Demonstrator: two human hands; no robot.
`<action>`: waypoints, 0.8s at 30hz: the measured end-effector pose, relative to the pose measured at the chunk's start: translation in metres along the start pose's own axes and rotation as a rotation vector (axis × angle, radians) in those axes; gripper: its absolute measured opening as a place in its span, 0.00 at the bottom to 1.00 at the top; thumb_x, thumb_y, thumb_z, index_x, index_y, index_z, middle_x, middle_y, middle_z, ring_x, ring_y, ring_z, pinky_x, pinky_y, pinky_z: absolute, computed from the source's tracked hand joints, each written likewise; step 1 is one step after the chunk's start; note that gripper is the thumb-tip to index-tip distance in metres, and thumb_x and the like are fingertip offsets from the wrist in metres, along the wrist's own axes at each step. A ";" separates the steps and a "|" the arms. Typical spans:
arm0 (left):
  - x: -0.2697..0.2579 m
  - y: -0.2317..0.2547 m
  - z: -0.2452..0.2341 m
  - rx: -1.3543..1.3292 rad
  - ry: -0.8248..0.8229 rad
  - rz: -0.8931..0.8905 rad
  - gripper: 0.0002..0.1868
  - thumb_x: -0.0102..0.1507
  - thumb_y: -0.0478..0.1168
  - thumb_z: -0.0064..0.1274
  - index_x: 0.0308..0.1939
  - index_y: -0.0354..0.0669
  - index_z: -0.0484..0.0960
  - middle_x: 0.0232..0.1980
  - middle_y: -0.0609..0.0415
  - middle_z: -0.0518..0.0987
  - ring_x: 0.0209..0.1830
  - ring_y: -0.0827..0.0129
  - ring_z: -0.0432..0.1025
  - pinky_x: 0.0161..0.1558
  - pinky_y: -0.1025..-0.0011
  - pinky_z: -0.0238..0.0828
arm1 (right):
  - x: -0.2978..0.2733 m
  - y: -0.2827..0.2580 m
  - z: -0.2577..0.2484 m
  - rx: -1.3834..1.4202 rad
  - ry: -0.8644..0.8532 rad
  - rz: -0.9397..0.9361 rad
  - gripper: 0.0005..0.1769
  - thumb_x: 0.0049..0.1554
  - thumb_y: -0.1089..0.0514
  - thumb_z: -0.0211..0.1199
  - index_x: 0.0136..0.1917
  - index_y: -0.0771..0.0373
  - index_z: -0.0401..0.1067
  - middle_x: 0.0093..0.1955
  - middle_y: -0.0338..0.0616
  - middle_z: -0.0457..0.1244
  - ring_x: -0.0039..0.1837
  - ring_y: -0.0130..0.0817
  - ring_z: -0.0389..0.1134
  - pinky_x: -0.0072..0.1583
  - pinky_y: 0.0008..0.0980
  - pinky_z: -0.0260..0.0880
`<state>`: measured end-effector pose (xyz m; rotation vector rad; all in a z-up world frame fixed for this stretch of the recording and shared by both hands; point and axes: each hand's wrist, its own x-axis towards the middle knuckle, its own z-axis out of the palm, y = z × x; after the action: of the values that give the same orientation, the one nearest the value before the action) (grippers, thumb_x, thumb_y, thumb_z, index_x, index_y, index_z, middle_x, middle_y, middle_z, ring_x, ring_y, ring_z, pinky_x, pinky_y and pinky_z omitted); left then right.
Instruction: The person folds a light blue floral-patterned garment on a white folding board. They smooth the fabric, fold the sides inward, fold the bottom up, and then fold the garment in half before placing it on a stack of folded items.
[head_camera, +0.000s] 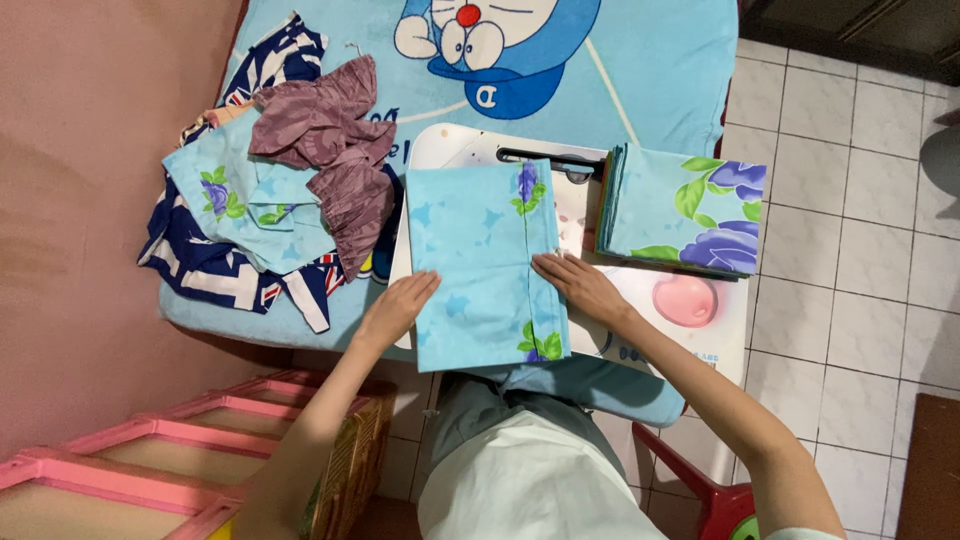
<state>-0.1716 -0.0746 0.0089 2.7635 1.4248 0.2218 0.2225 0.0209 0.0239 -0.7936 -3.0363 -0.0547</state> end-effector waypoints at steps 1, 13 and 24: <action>0.000 0.002 -0.003 0.002 0.004 0.001 0.30 0.60 0.29 0.45 0.69 0.42 0.69 0.66 0.51 0.73 0.68 0.61 0.68 0.65 0.67 0.65 | -0.002 -0.002 -0.009 -0.004 0.002 0.000 0.37 0.58 0.66 0.50 0.80 0.51 0.54 0.83 0.36 0.49 0.81 0.31 0.52 0.78 0.39 0.52; 0.039 -0.023 -0.037 -0.556 -0.325 -0.377 0.19 0.62 0.31 0.49 0.55 0.47 0.85 0.54 0.51 0.83 0.59 0.55 0.74 0.58 0.60 0.72 | 0.002 0.008 -0.029 0.477 -0.033 0.042 0.26 0.63 0.47 0.49 0.72 0.50 0.64 0.74 0.42 0.60 0.76 0.42 0.59 0.72 0.44 0.60; 0.083 -0.105 0.068 -1.218 -0.442 -0.932 0.39 0.68 0.65 0.43 0.40 0.25 0.82 0.29 0.26 0.79 0.28 0.44 0.80 0.34 0.57 0.79 | 0.053 0.020 0.041 0.822 -0.012 1.039 0.20 0.59 0.45 0.60 0.43 0.65 0.76 0.38 0.59 0.70 0.51 0.66 0.72 0.51 0.60 0.70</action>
<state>-0.2002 0.0567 -0.0577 1.0030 1.4952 0.2728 0.1860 0.0657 -0.0156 -1.9662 -1.9137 1.0569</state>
